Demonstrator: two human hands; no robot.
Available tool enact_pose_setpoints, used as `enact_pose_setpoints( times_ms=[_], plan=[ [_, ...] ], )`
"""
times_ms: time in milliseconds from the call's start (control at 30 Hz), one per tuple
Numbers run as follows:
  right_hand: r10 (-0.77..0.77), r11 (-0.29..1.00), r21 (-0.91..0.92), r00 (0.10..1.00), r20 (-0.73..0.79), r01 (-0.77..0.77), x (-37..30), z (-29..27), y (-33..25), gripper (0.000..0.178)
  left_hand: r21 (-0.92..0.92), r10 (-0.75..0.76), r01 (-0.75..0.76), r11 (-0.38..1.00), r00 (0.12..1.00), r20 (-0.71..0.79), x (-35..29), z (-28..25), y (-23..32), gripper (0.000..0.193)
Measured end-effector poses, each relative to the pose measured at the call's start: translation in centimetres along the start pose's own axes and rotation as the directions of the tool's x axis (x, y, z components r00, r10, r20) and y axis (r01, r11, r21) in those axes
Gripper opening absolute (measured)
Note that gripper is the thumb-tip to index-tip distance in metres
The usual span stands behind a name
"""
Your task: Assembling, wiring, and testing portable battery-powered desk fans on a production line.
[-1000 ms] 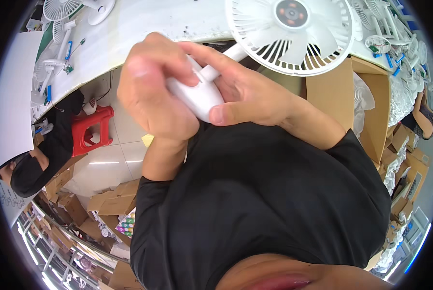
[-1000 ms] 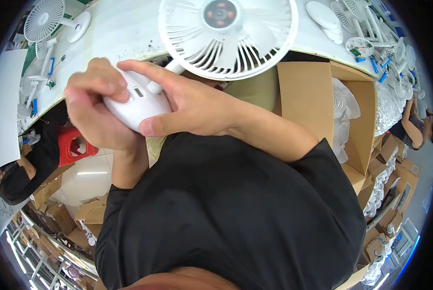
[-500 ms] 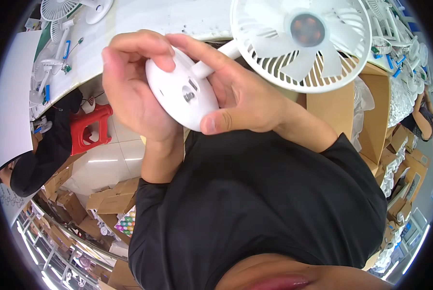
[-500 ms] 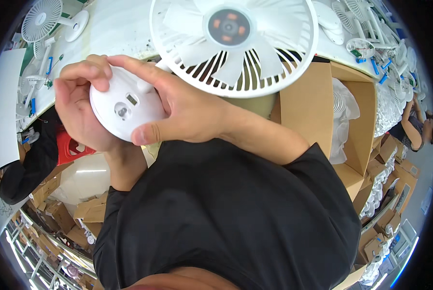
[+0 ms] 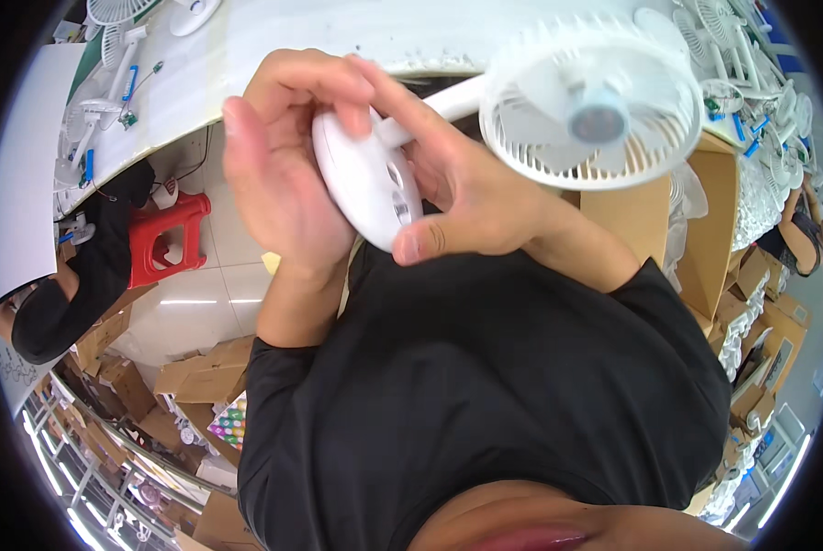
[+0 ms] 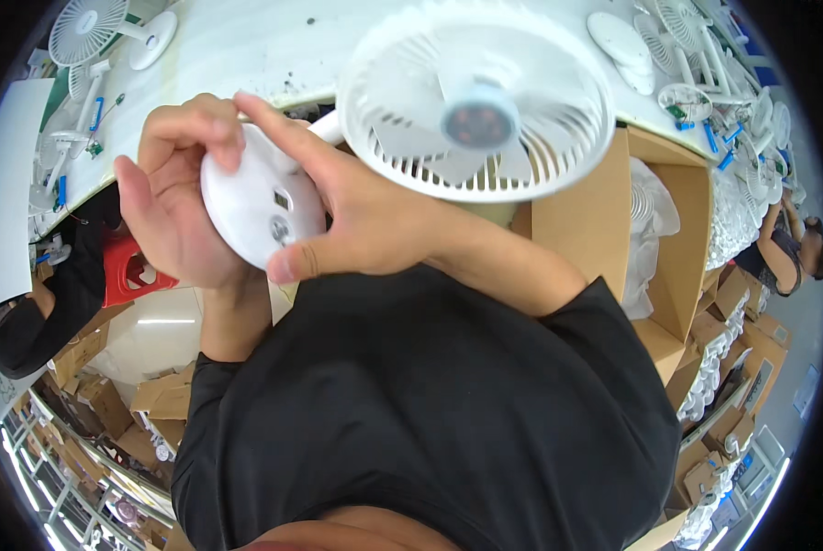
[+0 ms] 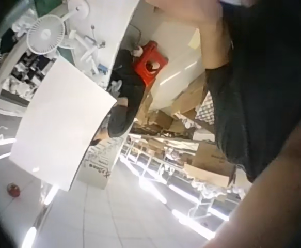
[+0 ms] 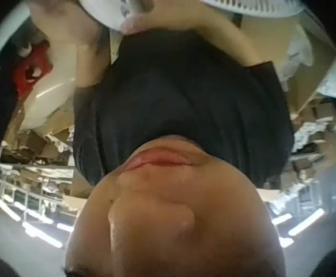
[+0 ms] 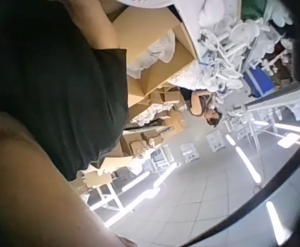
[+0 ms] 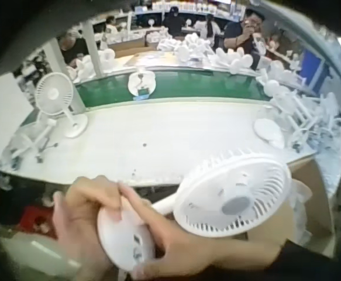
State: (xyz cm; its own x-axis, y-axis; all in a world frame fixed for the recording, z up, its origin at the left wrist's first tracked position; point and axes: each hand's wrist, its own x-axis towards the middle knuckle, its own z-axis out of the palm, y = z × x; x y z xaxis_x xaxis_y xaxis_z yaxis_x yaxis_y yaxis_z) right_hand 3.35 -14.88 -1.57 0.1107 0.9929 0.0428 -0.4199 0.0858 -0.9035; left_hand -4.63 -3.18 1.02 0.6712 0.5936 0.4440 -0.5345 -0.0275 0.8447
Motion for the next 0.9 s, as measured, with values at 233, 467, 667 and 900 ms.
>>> enact_pose_setpoints(
  times_ms=[233, 467, 667, 900],
  plan=[
    [-0.213, 0.922, -0.308, 0.972, 0.098, 0.233, -0.3, 0.4, 0.1, 0.114, -0.159, -0.116, 0.115, 0.981, 0.993, 0.0, -1.1, -0.8, -0.8, 0.047],
    [-0.29, 0.88, -0.321, 0.932, 0.218, 0.349, -0.4, 0.7, 0.1, 0.109, -0.077, 0.055, -0.045, 0.996, 0.989, 0.134, -1.8, -1.5, 0.3, 0.048],
    [-0.436, 0.608, -0.634, 0.869, 0.236, 0.477, 1.1, -0.1, 0.7, 0.116, -0.163, -0.002, -0.004, 0.987, 0.999, -0.038, -1.4, -0.4, 1.2, 0.045],
    [-0.624, 0.544, -0.443, 0.696, 0.355, 0.713, 1.8, -0.4, 2.3, 0.103, -0.172, 0.182, -0.19, 0.967, 0.981, -0.061, -1.1, 1.5, 1.3, 0.047]
  ],
)
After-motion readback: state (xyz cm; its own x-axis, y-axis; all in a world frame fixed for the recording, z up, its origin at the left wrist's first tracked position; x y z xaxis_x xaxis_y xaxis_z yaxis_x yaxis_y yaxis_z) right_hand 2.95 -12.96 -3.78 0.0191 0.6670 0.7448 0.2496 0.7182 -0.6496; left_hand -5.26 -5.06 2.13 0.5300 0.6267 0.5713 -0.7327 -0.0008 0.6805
